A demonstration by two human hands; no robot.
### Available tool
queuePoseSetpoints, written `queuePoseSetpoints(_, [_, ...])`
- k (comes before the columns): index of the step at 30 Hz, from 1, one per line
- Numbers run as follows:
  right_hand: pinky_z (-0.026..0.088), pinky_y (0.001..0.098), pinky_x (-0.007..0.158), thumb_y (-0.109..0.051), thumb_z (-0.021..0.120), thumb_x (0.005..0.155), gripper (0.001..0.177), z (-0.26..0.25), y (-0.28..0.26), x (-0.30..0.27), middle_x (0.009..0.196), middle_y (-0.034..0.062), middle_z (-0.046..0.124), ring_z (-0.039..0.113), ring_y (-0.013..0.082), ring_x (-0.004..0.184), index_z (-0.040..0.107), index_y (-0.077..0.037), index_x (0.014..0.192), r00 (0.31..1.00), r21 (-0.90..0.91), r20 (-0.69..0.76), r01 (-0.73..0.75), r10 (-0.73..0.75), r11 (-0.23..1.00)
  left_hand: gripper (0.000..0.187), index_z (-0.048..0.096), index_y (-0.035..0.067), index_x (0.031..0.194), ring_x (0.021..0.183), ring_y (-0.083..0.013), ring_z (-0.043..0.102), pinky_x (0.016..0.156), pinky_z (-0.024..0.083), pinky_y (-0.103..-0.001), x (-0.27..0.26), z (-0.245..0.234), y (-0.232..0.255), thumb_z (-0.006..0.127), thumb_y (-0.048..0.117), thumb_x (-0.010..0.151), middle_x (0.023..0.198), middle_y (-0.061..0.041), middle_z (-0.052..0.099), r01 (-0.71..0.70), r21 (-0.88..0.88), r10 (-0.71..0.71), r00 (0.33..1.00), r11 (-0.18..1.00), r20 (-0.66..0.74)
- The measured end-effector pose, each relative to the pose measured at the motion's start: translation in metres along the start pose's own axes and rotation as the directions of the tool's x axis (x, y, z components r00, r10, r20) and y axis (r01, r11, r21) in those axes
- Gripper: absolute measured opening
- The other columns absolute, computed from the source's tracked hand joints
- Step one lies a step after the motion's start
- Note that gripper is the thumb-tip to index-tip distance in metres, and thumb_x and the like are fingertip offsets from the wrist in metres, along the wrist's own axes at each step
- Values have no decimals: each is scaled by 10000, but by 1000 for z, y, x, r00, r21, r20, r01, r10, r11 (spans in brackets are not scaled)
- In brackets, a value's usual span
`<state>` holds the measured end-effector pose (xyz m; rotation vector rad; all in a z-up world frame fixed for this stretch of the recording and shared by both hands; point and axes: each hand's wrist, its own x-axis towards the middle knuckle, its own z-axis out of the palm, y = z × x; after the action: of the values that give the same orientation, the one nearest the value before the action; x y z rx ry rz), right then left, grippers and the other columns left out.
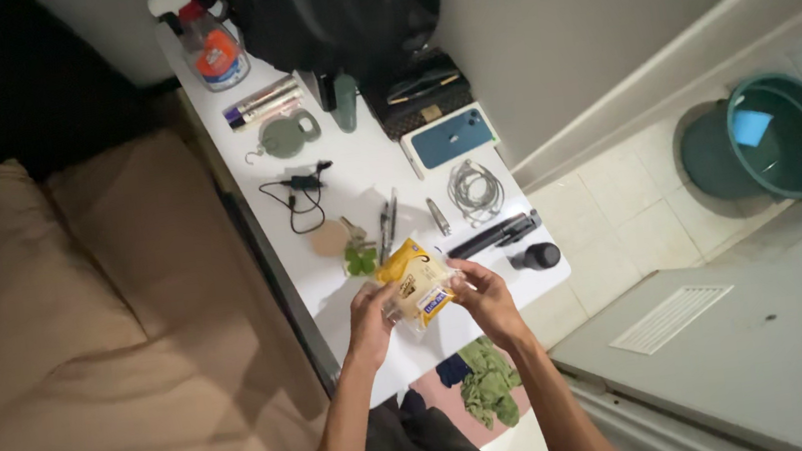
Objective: The person organizes a cluttered bedside table by coiling cables, arranging small items, and folding clothes. They place the folded clothes on the bed and continue to tidy the table surface.
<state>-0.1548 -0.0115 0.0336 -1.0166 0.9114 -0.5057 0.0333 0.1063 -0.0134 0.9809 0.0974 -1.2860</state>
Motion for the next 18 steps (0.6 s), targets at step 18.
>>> queuePoseSetpoints(18, [616, 360, 843, -161, 744, 901, 596, -42, 77, -75, 1085, 124, 639, 682, 183, 908, 449, 19, 1387, 941, 81, -292, -155, 172, 985, 501, 460, 59, 1237, 866, -158, 650, 709, 559, -320, -9, 5, -91, 780, 74, 852, 1041, -82, 662, -115, 660, 201, 978, 743, -56])
